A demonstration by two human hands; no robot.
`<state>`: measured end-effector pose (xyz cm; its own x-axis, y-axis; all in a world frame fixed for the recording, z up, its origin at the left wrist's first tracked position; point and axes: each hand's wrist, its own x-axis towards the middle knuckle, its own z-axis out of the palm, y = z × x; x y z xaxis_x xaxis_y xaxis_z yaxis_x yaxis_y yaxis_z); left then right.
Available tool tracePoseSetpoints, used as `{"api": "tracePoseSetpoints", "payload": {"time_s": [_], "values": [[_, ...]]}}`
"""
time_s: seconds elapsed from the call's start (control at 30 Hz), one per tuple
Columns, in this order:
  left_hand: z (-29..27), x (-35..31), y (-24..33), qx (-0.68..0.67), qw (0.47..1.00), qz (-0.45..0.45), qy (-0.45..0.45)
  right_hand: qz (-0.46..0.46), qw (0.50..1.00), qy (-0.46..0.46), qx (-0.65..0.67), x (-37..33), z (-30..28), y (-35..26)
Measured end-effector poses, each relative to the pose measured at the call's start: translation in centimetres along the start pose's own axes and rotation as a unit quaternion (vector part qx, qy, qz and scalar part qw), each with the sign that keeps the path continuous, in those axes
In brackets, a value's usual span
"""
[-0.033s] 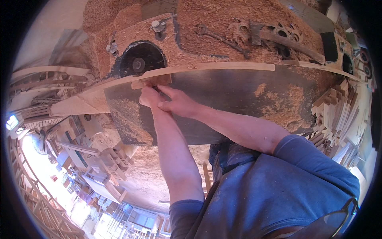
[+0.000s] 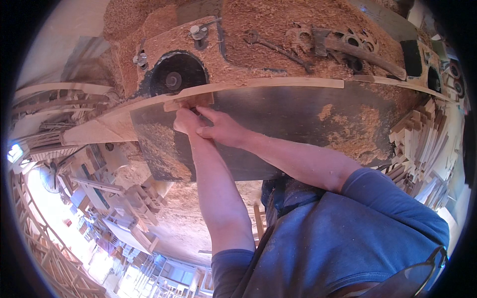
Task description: The person uses a router table to shape small wood blocks, gathers the blocks into a stack, and then picks up and arranges longer wood planks on the floor.
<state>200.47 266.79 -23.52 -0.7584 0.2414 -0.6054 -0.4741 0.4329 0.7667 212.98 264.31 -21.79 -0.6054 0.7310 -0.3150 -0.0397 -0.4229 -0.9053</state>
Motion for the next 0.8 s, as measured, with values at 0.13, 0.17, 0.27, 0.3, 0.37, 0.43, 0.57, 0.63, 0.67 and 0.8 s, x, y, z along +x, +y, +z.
{"api": "tracePoseSetpoints", "payload": {"time_s": [0.13,0.17,0.27,0.3,0.37,0.43,0.57,0.63,0.67,0.8], "values": [[-0.7,2.3,1.2,-0.014,1.0,0.007,-0.018,-0.005,1.0,-0.011,0.02,2.2,1.5,0.2],[-1.2,3.2,1.7,-0.019,1.0,0.008,-0.023,0.004,1.0,-0.026,0.011,2.9,2.0,-0.1],[-3.7,7.4,3.3,-0.047,0.996,0.023,-0.069,0.036,0.997,-0.057,-0.031,5.1,4.9,-1.5],[-5.0,9.1,3.5,-0.063,0.996,0.016,-0.065,0.038,0.997,-0.053,-0.029,5.6,6.5,-1.7],[-4.8,9.3,4.6,-0.091,0.993,-0.008,-0.076,0.044,0.998,-0.024,-0.034,7.0,7.7,-1.5],[-7.8,12.2,5.0,0.029,0.986,0.067,-0.148,0.015,0.999,-0.03,-0.01,7.3,9.7,-1.6],[-10.5,10.4,3.7,0.071,0.978,0.102,-0.17,0.016,0.998,-0.048,-0.025,6.2,10.0,-1.0],[-10.6,5.4,1.7,0.048,0.978,0.078,-0.189,0.006,0.997,-0.05,-0.051,2.7,7.0,-1.0],[-11.3,2.7,0.8,0.038,0.976,0.077,-0.198,0.002,0.996,-0.053,-0.065,0.5,6.1,-1.2],[-15.8,-1.8,-7.4,0.002,0.979,0.111,-0.172,0.023,0.963,0.021,-0.267,-6.9,1.2,-1.1]]}}
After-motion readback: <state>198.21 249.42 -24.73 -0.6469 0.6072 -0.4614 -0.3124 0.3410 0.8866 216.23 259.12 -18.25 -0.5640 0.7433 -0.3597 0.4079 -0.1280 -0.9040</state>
